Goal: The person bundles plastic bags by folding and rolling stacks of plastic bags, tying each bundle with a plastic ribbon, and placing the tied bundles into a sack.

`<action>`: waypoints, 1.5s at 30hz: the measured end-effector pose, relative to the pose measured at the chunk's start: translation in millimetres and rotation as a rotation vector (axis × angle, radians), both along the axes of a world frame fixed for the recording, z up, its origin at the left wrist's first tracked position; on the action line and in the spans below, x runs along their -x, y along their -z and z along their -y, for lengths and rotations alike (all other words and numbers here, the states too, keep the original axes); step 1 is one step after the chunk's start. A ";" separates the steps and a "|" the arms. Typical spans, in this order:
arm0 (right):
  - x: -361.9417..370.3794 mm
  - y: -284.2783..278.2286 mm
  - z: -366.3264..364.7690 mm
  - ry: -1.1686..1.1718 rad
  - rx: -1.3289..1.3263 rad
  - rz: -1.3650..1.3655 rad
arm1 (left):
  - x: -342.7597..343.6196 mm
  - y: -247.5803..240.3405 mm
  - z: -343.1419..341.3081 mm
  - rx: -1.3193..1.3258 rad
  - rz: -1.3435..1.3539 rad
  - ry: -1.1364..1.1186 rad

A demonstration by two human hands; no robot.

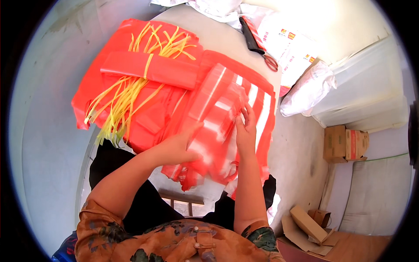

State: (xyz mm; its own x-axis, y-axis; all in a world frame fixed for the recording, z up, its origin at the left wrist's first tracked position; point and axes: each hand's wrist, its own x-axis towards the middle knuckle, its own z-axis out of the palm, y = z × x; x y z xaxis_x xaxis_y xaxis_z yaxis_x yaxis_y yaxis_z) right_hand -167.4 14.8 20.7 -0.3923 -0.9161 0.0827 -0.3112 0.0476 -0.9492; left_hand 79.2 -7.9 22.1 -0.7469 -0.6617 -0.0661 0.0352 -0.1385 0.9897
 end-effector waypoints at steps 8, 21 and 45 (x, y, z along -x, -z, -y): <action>-21.2 24.8 -8.1 -0.037 0.101 -0.518 | 2.7 -8.1 9.5 0.934 0.341 -0.117; -24.9 10.2 4.0 -0.145 0.209 -0.669 | 19.0 9.6 -5.8 1.156 0.339 0.116; 3.7 37.8 71.3 -0.199 -0.031 -1.017 | 15.6 26.9 -18.6 1.173 0.500 0.237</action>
